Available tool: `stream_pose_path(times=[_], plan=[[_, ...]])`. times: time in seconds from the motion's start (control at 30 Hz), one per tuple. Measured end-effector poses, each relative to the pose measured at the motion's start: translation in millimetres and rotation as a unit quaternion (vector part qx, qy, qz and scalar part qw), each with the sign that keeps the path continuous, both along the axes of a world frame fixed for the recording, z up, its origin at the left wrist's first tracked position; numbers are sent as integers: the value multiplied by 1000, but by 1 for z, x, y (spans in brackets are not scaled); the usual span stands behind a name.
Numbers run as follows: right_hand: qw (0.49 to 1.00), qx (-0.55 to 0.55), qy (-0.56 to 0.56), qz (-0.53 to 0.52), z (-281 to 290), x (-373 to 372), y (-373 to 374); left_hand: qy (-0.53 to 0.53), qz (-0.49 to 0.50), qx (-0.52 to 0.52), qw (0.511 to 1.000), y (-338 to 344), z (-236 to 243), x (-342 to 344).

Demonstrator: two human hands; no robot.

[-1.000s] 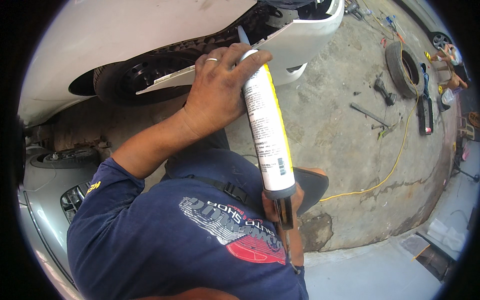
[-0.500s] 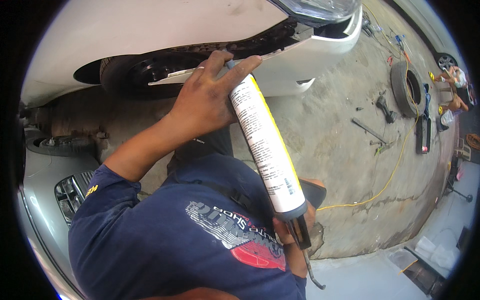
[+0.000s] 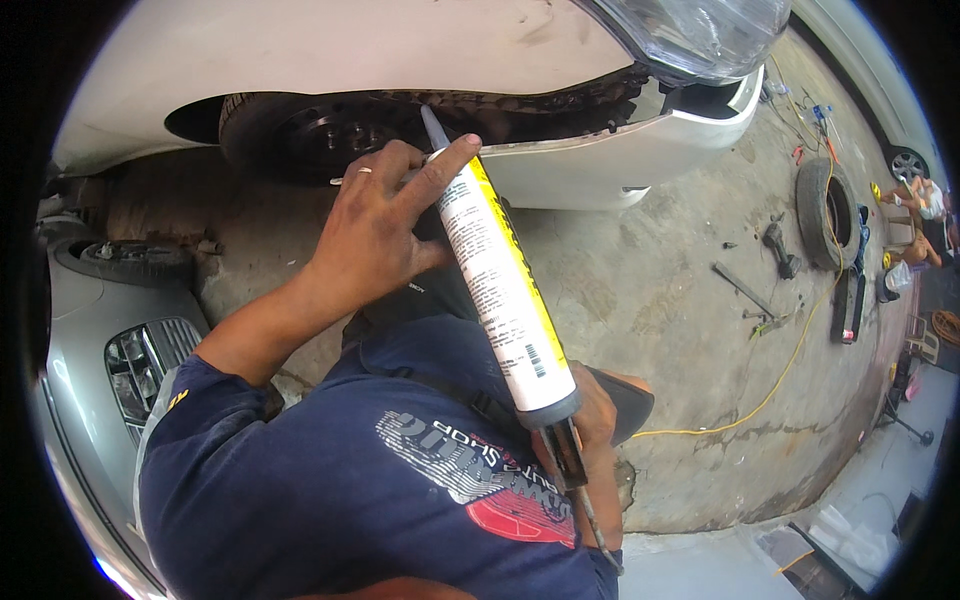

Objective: The person applies adhesive from a tube to the edge of a car bumper and then presses and aligns the bumper panel back into place by hand.

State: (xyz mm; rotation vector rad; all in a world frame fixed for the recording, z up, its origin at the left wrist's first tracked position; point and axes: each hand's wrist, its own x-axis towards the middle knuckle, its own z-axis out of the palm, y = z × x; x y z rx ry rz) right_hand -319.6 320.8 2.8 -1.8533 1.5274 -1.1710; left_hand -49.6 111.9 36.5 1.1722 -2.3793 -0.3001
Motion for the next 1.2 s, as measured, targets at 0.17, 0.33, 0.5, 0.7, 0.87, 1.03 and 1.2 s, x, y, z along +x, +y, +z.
stream_pose_path(times=[0.17,0.33,0.5,0.7,0.87,1.03,1.2], plan=[[1000,-6,-21,-2,-14,6,1,-10,12,-49,999,-4,-9,-4],[1000,1,25,2,-8,4,0,1,19,-81,997,0,-11,-13],[995,44,93,13,-19,-19,9,2,24,-61,998,0,-3,-17],[998,4,68,3,6,-12,-2,5,33,-43,999,1,-5,-13],[996,-30,71,40,28,-9,-25,81,38,-19,996,0,-10,-11],[991,-33,103,82,47,-4,-44,120,64,12,991,3,-12,3],[986,-63,89,123,51,-7,-58,137,67,9,988,3,-16,4]])
